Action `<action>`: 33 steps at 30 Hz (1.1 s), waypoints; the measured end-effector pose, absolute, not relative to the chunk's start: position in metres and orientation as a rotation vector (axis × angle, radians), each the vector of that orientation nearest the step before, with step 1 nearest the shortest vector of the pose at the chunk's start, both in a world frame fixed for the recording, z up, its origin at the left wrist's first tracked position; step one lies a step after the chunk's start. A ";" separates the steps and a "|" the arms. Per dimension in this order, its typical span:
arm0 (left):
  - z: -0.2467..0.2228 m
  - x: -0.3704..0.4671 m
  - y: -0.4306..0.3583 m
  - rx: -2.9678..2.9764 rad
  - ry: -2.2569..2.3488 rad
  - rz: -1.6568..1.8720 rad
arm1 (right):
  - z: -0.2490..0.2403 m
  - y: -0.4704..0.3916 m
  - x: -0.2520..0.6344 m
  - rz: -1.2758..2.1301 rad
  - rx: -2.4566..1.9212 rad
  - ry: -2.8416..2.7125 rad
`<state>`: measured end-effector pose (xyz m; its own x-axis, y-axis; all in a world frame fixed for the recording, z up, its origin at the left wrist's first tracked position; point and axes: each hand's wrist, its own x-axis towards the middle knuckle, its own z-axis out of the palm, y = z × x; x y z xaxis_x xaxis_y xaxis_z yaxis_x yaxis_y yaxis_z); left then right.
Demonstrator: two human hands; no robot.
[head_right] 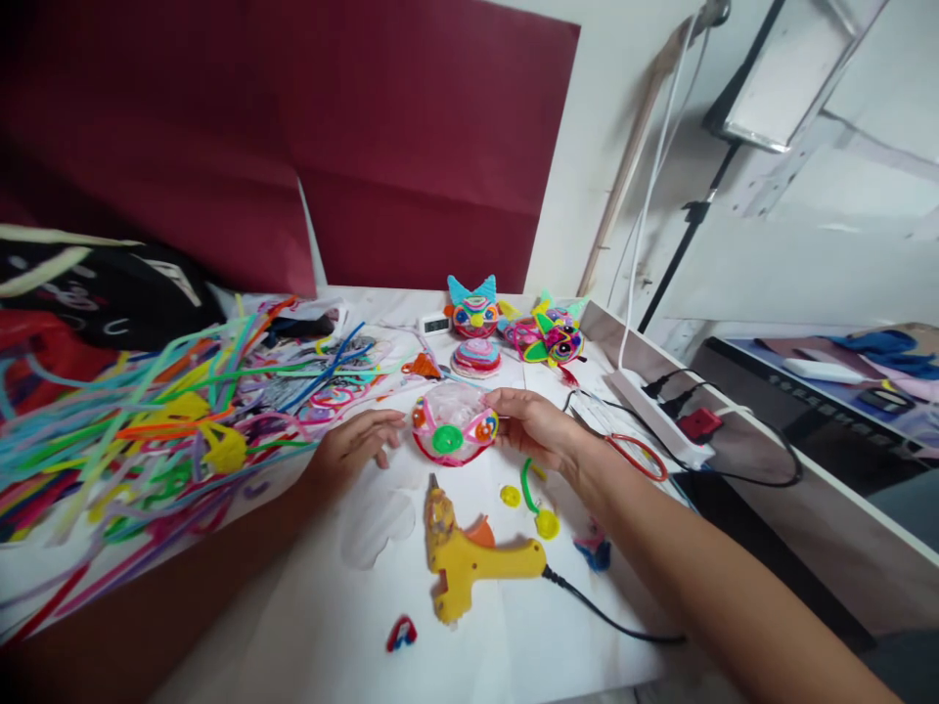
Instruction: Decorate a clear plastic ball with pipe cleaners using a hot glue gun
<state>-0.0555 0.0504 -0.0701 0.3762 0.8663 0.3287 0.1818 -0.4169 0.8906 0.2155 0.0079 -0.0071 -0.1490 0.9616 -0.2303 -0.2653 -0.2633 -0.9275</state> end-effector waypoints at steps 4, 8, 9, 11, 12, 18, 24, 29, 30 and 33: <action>-0.077 -0.055 0.058 1.650 0.902 1.027 | -0.011 0.020 0.198 1.647 -1.116 -0.908; -0.079 -0.055 0.060 1.600 0.903 1.020 | -0.017 0.032 0.189 1.671 -1.171 -0.888; -0.079 -0.055 0.061 1.592 0.902 1.015 | -0.018 0.034 0.188 1.670 -1.190 -0.885; -0.079 -0.055 0.063 1.582 0.891 1.003 | -0.020 0.039 0.186 1.661 -1.234 -0.879; -0.080 -0.054 0.063 1.579 0.883 0.996 | -0.020 0.041 0.185 1.652 -1.258 -0.876; -0.078 -0.055 0.063 1.642 0.818 0.957 | -0.018 0.047 0.181 1.584 -1.389 -0.894; -0.079 -0.053 0.060 1.703 0.837 0.934 | -0.018 0.050 0.181 1.519 -1.477 -0.988; -0.080 -0.051 0.060 1.780 0.924 0.919 | -0.016 0.050 0.181 1.417 -1.487 -1.093; -0.080 -0.051 0.061 1.789 0.926 0.920 | -0.014 0.050 0.181 1.393 -1.481 -1.118; -0.082 -0.050 0.062 1.800 0.932 0.939 | -0.011 0.050 0.180 1.324 -1.474 -1.191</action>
